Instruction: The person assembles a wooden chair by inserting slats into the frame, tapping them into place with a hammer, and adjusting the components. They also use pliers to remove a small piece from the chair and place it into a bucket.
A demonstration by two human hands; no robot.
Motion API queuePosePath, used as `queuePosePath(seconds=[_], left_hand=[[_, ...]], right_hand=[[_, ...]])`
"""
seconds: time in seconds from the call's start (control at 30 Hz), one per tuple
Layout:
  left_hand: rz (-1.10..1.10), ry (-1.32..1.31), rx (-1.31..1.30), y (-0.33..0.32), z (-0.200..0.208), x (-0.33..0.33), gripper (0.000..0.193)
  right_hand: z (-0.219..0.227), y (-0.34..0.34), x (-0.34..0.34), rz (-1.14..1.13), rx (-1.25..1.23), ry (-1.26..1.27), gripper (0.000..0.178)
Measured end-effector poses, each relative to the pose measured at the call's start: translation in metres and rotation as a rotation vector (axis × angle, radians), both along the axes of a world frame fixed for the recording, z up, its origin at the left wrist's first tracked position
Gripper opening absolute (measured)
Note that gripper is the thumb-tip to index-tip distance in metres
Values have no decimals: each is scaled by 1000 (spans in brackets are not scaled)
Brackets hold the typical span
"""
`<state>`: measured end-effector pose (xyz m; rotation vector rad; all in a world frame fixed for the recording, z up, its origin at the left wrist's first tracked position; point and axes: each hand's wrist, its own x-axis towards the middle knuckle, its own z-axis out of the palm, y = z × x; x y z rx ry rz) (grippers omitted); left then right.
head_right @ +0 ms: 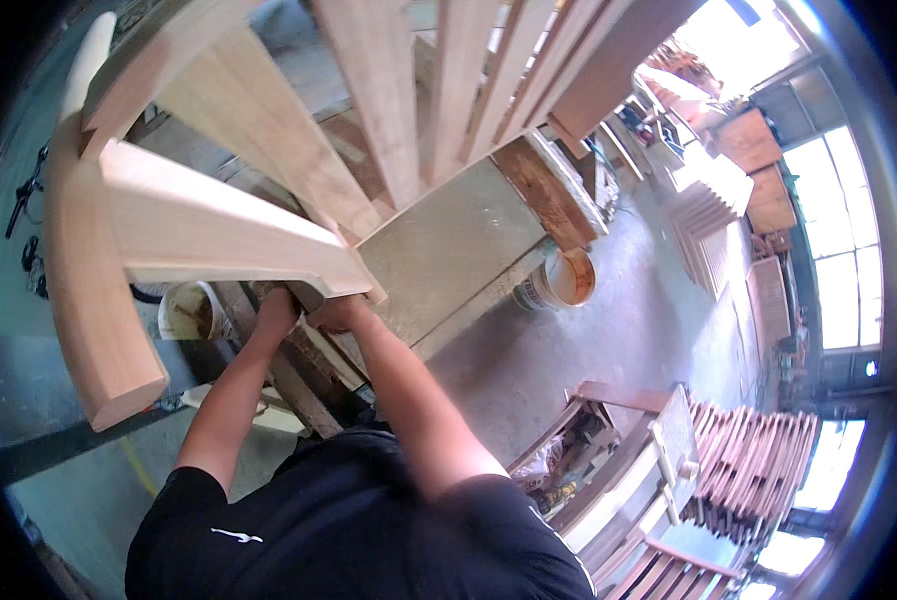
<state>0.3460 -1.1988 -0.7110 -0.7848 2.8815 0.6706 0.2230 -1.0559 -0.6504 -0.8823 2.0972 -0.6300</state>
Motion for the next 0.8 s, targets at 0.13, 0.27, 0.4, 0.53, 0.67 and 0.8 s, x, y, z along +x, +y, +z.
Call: queuePosePath(seconds=[0.13, 0.27, 0.4, 0.53, 0.67, 0.8], left_hand=[[-28, -7, -116, -7, -9, 6, 19], [46, 27, 7, -6, -9, 8, 19], [89, 11, 95, -8, 3, 7, 20], [54, 98, 73, -7, -3, 8, 21], [114, 84, 50, 3, 14, 3, 22], [68, 62, 39, 2, 19, 1, 22]], right_hand=[[0, -3, 7, 18, -95, 81, 60], [-5, -1, 13, -6, -133, 94, 60], [-1, -6, 9, 52, 64, -85, 57], [41, -3, 8, 63, 95, -188, 48], [47, 3, 11, 44, -50, -24, 44], [26, 2, 10, 4, -77, -30, 47]])
